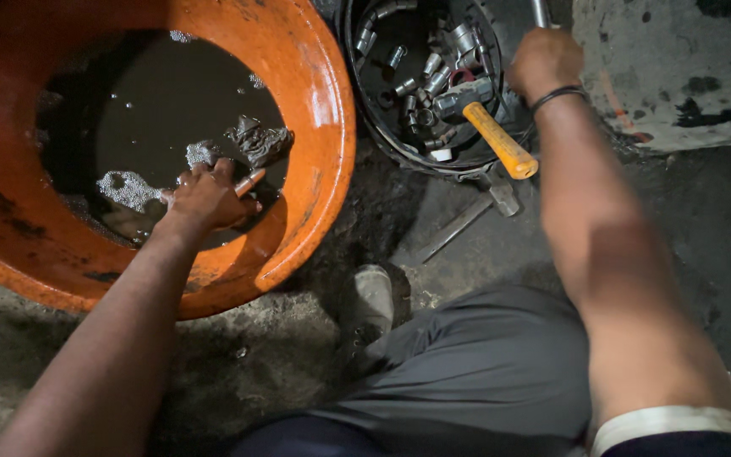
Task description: The person washes various metal tools, including wrenches and sockets, in a large orange basin filled with dark soapy water. They scrub the tools by hand, rinse them in the water, and place the cleaned items into a black bucket nearby.
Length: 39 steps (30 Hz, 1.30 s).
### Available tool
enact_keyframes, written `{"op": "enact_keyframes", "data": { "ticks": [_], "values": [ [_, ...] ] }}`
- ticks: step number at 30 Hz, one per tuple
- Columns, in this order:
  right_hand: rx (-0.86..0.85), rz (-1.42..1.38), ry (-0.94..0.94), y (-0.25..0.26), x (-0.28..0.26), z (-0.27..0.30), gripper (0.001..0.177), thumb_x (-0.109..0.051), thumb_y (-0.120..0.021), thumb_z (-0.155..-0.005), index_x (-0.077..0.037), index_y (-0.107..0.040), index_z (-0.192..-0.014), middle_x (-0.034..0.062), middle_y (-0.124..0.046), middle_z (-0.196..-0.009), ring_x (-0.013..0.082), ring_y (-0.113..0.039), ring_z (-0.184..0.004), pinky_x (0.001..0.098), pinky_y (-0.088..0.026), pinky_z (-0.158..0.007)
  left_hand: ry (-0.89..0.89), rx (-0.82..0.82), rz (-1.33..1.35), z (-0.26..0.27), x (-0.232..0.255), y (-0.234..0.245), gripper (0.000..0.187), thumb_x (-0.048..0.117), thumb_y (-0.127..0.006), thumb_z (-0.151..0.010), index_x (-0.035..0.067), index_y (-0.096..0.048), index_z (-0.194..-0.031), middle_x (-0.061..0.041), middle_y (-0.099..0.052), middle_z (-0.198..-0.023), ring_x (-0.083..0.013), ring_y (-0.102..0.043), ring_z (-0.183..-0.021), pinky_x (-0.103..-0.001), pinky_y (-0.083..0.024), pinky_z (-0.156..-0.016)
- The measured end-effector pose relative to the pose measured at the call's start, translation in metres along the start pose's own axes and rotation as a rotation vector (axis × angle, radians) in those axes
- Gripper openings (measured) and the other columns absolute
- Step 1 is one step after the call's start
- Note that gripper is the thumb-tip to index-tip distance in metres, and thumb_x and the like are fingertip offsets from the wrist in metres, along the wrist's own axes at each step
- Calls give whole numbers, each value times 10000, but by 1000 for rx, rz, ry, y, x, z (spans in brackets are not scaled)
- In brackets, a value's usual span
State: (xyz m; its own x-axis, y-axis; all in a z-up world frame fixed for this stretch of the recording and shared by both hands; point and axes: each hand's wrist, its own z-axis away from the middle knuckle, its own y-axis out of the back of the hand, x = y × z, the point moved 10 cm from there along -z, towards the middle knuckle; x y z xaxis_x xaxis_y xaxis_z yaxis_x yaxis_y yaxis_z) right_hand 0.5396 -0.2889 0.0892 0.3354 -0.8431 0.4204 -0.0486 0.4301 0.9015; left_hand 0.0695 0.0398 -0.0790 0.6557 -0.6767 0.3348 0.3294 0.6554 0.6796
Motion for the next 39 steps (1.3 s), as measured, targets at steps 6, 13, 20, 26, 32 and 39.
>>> {"op": "enact_keyframes", "data": {
  "ticks": [6,13,20,26,32,39],
  "values": [
    [34,-175,217,24,-40,8,352,-434,-828,-921,-95,-785,-1008,184,-754,-1081,363,-710,-1002,472,-538,-888,15,-7,-6,0,0,1,919,549,-831,-739,150,-442,-1470,-279,-466,-1448,-501,-413,-1380,-614,-392,-1117],
    [-101,-338,485,-40,-155,24,697,-437,-858,-778,-34,-622,-1296,266,-644,-1236,432,-608,-1154,499,-490,-967,8,-22,-6,10,6,9,892,527,-832,-739,151,-463,-1460,-258,-496,-1441,-486,-441,-1377,-597,-409,-1120],
    [-377,-122,522,-54,-172,29,809,-487,-807,-777,-19,-552,-1386,261,-590,-1374,420,-546,-1291,470,-447,-1085,-19,39,2,12,12,18,929,537,-855,-708,133,-477,-1455,-277,-487,-1443,-503,-457,-1357,-587,-417,-1115],
    [-261,-218,416,-70,-177,26,581,-366,-697,-860,-65,-591,-1345,267,-568,-1371,448,-499,-1296,520,-406,-1064,8,3,-2,4,6,12,970,508,-869,-686,128,-449,-1474,-278,-492,-1440,-499,-456,-1357,-632,-398,-1102],
    [-78,-415,404,-67,-182,26,445,-226,-691,-827,-71,-694,-1245,325,-581,-1311,473,-544,-1257,501,-444,-1073,-19,26,7,0,4,9,899,539,-847,-712,162,-491,-1447,-281,-504,-1444,-499,-460,-1374,-594,-400,-1138],
    [64,-585,474,-53,-180,31,409,-180,-731,-731,-45,-732,-1117,324,-588,-1229,483,-598,-1150,488,-504,-1012,78,-57,-10,13,5,15,917,549,-837,-730,198,-442,-1480,-224,-458,-1497,-460,-427,-1407,-760,-318,-1097]
  ]
}}
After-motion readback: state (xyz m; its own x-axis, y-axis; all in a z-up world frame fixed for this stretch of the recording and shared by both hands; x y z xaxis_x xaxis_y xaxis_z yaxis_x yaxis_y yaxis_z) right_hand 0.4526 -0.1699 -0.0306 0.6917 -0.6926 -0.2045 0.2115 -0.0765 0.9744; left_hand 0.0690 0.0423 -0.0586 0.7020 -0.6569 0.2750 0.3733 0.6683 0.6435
